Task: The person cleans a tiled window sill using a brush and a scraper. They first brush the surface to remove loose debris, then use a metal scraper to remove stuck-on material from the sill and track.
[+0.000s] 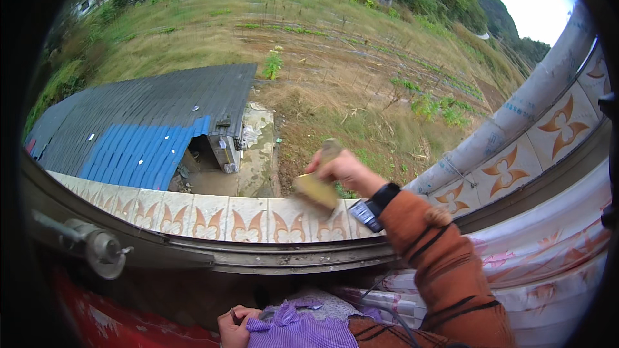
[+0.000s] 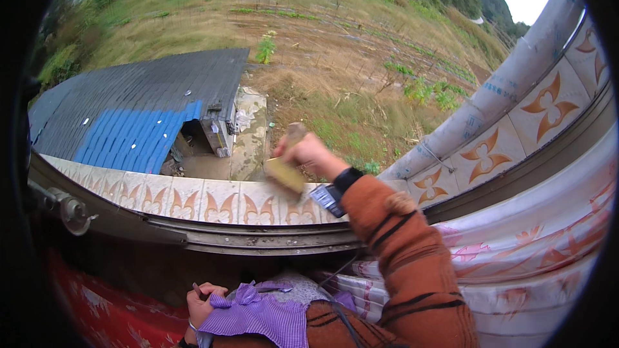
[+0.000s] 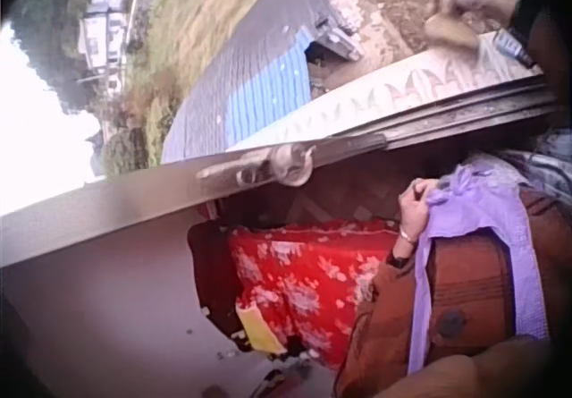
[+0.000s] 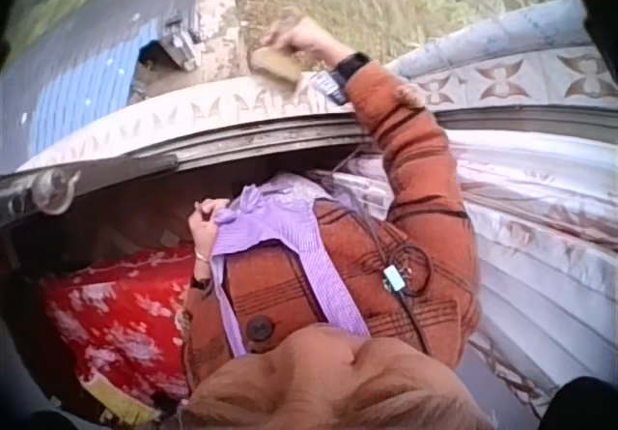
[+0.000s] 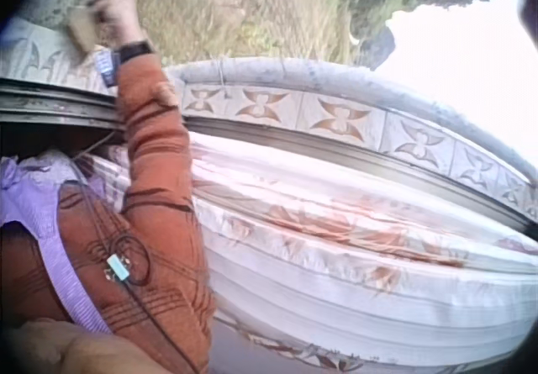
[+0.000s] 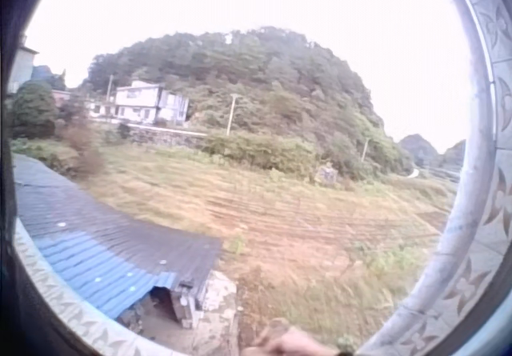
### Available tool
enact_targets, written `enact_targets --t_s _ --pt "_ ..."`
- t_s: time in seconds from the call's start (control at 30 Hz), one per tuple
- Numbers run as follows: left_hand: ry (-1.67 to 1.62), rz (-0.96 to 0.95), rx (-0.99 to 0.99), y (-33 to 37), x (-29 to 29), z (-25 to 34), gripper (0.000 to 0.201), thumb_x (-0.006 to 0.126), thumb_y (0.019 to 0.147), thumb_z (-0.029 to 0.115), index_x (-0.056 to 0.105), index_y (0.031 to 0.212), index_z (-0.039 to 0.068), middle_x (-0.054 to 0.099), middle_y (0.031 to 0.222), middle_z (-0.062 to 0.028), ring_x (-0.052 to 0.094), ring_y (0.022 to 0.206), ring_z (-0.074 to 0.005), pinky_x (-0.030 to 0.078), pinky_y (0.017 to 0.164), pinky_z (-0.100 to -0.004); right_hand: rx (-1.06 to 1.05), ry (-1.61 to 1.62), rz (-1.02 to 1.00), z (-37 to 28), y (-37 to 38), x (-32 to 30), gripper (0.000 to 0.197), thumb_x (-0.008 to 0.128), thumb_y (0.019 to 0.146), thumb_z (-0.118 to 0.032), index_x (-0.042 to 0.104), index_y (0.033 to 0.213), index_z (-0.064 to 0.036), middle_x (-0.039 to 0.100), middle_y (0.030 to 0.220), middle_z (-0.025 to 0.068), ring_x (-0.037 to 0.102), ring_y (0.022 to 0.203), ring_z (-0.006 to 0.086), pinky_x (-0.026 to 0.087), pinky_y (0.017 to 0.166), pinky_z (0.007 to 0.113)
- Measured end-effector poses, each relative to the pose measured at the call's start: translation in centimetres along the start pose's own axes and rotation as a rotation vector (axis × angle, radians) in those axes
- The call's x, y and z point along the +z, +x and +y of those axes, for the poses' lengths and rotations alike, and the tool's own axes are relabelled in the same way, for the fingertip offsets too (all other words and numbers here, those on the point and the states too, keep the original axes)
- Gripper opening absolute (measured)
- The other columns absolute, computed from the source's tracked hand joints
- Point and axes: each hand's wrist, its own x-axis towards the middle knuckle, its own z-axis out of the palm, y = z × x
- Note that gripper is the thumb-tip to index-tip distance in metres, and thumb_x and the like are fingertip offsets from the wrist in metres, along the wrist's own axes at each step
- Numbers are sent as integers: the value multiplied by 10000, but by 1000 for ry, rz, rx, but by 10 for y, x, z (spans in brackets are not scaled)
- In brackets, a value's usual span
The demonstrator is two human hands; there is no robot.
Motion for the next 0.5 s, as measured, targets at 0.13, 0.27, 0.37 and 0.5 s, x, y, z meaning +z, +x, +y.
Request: enact_targets --t_s 0.13,0.27,0.37,0.5 --pt "-113 133 -166 -17 -18 -28 47 694 826 -25 708 793 -55 641 707 -45 593 655 -106 464 611 -250 -232 -315 91 -22 6 0 220 661 718 72 698 915 -19 713 851 90 690 824 199 569 718 355" --pt "-263 158 -34 7 -19 -53 68 681 845 -16 687 794 -60 623 687 -52 586 624 -106 457 583 -249 -376 36 -88 -16 23 126 200 688 727 28 729 907 -49 721 911 48 666 856 154 531 787 311" --pt "-53 -99 -66 6 -29 -45 58 669 909 7 721 899 -19 657 834 -11 593 772 -83 480 766 -269 -166 202 -216 5 30 158 220 720 721 44 689 912 -61 703 893 33 671 866 163 547 753 316" --pt "-13 -92 -77 6 -36 -39 64 658 897 -8 722 892 -8 634 822 5 573 760 -80 472 769 -261 56 117 -8 17 21 65 288 742 692 56 656 937 -69 703 924 45 687 886 203 578 764 363"
